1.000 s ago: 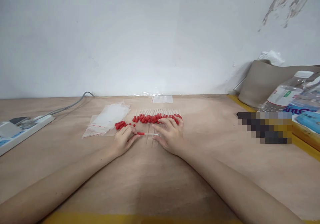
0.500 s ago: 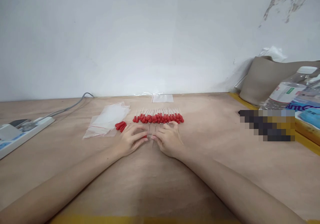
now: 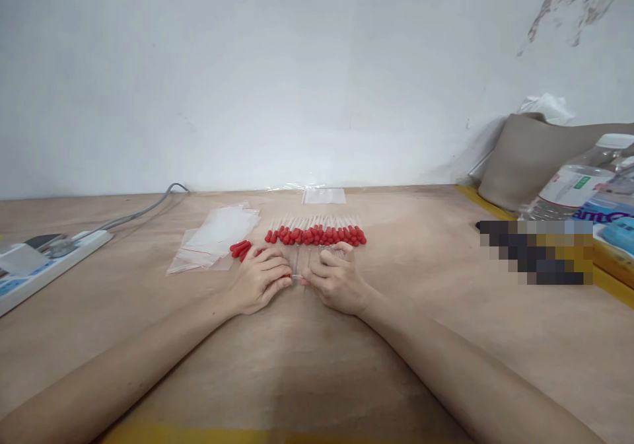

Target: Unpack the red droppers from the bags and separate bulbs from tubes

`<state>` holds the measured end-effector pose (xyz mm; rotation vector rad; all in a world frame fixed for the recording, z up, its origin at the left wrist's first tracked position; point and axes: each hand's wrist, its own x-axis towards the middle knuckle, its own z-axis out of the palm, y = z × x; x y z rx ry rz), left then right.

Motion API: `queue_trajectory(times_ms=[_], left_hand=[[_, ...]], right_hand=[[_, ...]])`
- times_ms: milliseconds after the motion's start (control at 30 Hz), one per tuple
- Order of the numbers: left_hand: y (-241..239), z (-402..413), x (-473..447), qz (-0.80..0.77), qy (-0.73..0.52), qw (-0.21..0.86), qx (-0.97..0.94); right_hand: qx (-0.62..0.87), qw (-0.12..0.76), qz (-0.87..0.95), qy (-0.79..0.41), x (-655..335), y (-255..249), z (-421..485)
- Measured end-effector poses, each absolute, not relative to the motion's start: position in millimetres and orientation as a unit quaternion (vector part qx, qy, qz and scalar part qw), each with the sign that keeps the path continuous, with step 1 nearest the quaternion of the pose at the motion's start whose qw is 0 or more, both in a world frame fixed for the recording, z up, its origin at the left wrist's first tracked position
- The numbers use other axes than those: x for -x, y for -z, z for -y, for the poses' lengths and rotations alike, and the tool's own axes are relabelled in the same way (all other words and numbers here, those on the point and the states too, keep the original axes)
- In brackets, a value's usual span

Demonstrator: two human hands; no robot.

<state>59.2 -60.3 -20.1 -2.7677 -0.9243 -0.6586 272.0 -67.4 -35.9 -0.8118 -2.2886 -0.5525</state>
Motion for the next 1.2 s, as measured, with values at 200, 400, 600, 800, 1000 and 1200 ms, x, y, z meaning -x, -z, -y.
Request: queue_trajectory(times_ms=[200,400,600,800,1000,1200], left_hand=[[20.7,61.9,-57.6,0.305,0.217,0.033,0.927],[18.1,64.0,-54.9,0.296,0.21,-0.025,0.932],[14.9,66.9,-53.3,0.284,0.204,-0.071,0.934],[18.1,64.3,-40.4,0.302,0.225,-0.079,0.923],[26.1,48.3,-28.2,0.348,0.322,-0.029,0.88],[7.5,16.4,4.9,0.499,0.361,0.048,0.786]], right_hand=[[0.276,0.279,0.893,0.221,-282.5,37.6,68.8],[0.289,0.246,0.912,0.156,-290.4,36.1,75.3],[0.313,0.248,0.909,0.118,-290.1,40.4,75.1],[0.308,0.296,0.878,0.217,-301.5,42.4,70.8],[0.432,0.373,0.796,0.204,-290.6,33.2,66.0],[0.478,0.364,0.793,0.104,-272.5,29.3,63.0]])
